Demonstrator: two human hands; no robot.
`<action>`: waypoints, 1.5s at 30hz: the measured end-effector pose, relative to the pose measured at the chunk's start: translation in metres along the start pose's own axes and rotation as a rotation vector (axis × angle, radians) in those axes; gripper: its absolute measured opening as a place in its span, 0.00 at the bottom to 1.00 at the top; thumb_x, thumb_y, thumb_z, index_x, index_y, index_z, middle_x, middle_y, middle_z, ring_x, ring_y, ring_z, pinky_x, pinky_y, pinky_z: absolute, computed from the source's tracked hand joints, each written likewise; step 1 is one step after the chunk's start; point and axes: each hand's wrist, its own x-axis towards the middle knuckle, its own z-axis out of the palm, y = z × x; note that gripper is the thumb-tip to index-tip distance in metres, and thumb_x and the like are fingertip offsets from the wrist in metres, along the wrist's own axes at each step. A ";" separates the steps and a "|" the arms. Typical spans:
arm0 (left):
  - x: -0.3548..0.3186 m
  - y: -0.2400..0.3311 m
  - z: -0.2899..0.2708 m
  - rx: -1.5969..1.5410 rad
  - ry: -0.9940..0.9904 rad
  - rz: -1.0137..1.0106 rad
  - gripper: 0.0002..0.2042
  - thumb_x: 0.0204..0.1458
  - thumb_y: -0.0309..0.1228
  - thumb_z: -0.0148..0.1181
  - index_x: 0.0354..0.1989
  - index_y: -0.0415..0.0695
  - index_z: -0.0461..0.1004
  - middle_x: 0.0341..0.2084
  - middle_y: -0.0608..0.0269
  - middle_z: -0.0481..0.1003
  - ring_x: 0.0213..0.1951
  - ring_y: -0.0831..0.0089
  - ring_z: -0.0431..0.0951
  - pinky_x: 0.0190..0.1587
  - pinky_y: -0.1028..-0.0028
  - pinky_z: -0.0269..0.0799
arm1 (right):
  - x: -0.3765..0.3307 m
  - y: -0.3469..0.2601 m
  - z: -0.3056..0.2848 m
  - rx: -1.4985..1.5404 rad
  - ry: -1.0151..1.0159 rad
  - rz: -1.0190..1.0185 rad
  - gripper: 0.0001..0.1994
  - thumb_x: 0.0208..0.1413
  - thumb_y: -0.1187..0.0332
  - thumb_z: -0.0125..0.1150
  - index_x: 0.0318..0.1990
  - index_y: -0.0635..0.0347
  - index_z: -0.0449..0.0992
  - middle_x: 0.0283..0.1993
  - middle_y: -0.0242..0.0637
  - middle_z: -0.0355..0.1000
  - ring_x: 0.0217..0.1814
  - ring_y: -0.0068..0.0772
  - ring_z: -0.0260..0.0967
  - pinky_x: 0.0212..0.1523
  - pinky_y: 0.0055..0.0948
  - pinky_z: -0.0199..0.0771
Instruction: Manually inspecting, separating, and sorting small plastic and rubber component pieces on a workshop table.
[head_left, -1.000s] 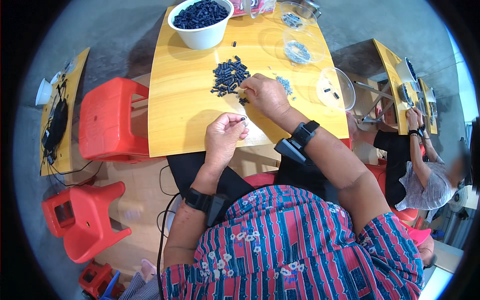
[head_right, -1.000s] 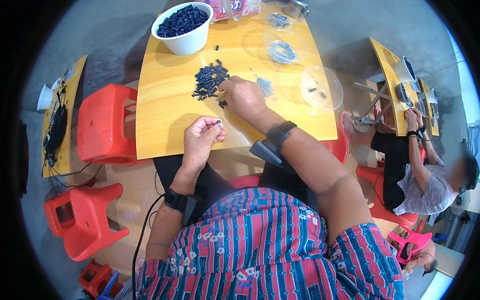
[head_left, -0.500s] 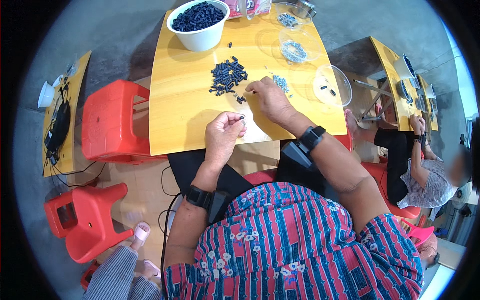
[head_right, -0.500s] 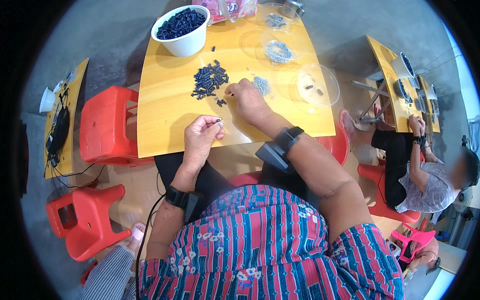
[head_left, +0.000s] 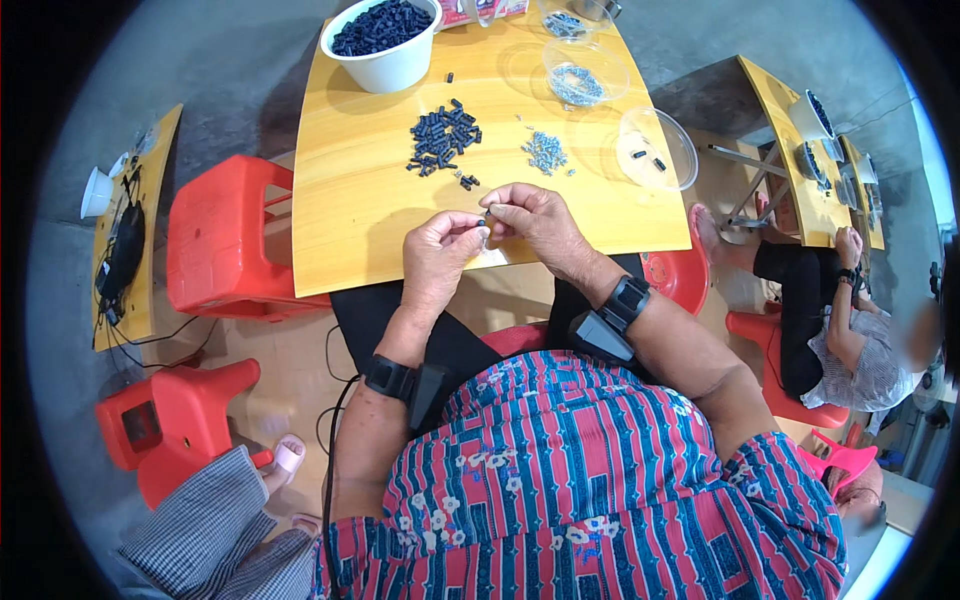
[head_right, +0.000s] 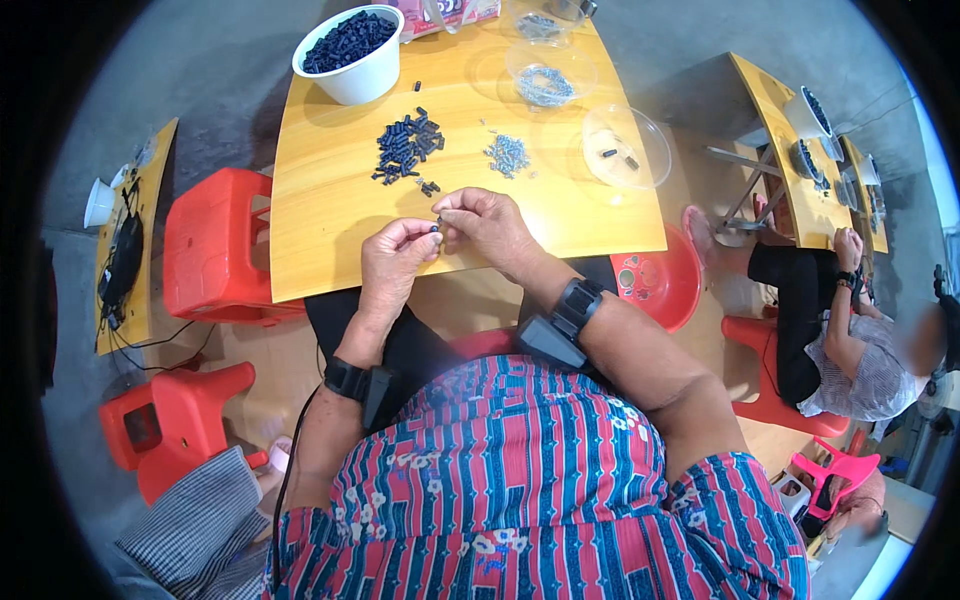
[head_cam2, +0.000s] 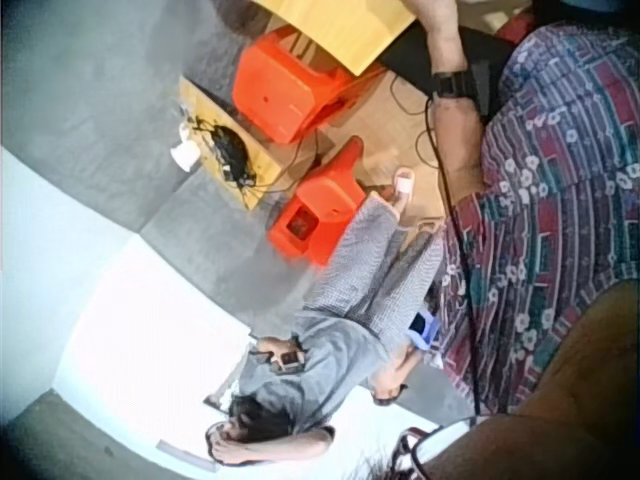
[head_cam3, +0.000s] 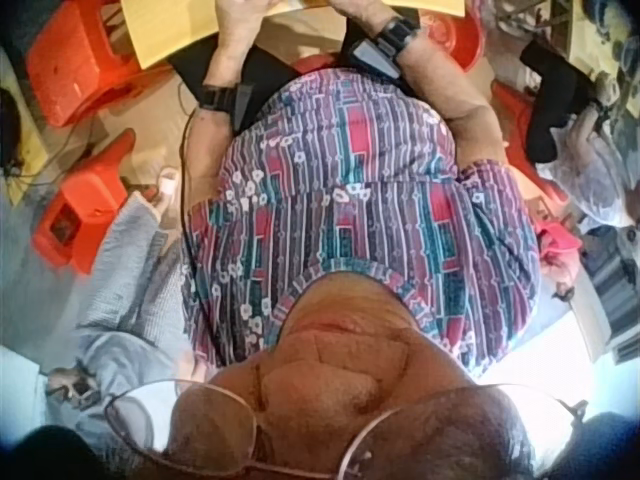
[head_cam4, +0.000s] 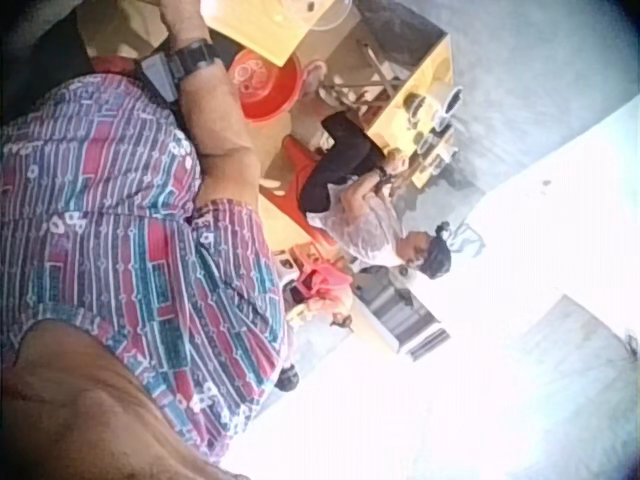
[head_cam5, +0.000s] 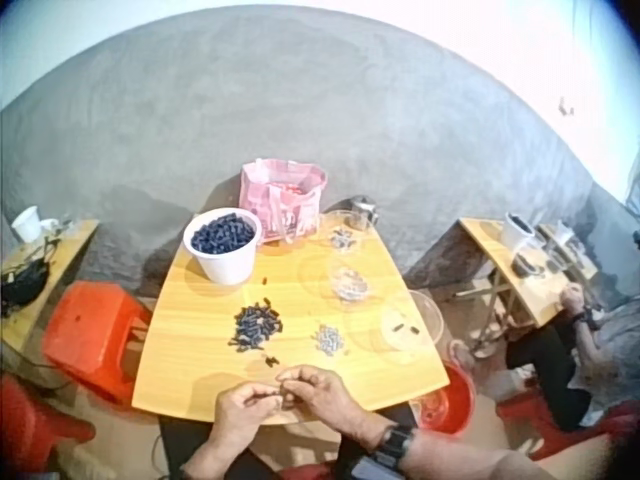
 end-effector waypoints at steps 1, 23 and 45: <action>0.000 0.000 0.000 -0.008 -0.007 0.014 0.07 0.52 0.22 0.60 0.39 0.33 0.75 0.29 0.61 0.78 0.31 0.80 0.77 0.35 0.81 0.75 | 0.000 0.001 0.000 0.014 -0.011 0.014 0.07 0.59 0.74 0.53 0.41 0.67 0.74 0.33 0.30 0.72 0.31 0.18 0.69 0.37 0.19 0.73; 0.000 0.000 -0.002 -0.054 -0.016 0.008 0.07 0.52 0.23 0.61 0.38 0.33 0.76 0.29 0.60 0.78 0.31 0.79 0.78 0.35 0.80 0.76 | 0.001 0.005 0.002 0.059 0.002 0.045 0.08 0.59 0.74 0.55 0.42 0.66 0.76 0.34 0.31 0.75 0.32 0.18 0.71 0.36 0.18 0.74; 0.000 0.002 -0.007 -0.120 -0.011 -0.075 0.07 0.53 0.24 0.60 0.37 0.33 0.75 0.28 0.61 0.78 0.27 0.80 0.76 0.32 0.81 0.74 | 0.002 0.014 0.006 -0.382 -0.002 -0.336 0.09 0.54 0.78 0.59 0.41 0.60 0.80 0.36 0.34 0.71 0.38 0.23 0.71 0.41 0.21 0.74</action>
